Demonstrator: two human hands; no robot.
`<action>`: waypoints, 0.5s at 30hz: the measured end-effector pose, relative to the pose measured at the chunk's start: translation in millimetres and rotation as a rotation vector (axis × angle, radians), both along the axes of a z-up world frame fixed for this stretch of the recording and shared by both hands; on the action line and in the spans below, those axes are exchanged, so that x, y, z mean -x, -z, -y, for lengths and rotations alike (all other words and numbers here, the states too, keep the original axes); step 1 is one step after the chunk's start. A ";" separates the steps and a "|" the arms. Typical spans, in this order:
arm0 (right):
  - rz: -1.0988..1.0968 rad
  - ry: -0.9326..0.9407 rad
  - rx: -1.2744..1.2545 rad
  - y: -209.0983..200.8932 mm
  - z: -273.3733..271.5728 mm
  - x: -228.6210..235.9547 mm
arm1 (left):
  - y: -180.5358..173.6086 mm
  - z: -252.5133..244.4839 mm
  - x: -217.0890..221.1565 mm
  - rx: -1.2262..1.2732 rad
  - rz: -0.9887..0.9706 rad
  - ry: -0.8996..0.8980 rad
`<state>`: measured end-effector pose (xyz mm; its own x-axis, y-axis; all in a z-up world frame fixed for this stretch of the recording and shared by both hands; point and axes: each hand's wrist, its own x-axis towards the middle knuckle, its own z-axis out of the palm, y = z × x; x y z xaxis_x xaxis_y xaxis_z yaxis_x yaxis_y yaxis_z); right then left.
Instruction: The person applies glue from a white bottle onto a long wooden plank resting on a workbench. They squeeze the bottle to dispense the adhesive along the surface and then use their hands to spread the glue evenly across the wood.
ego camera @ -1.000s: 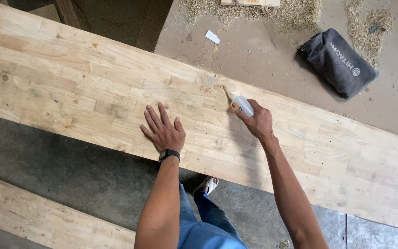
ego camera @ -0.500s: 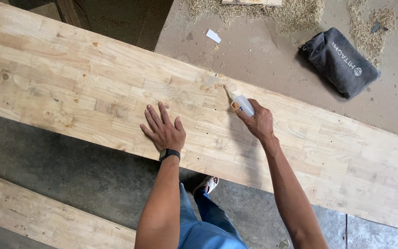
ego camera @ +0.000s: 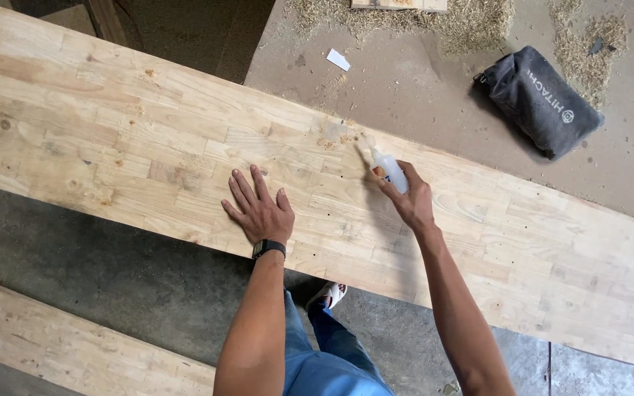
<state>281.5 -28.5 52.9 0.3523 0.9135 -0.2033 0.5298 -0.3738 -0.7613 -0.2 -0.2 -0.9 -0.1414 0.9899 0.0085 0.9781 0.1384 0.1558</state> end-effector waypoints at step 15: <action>-0.638 0.263 -0.610 49.0 -84.7 -48.0 | -0.5 -1.9 -0.8 -0.006 0.019 0.023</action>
<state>329.5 56.2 3.9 0.5507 0.8326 0.0599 -0.1031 0.1390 -0.9849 0.6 1.7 -0.4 -0.1190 0.9928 0.0119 0.9779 0.1151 0.1747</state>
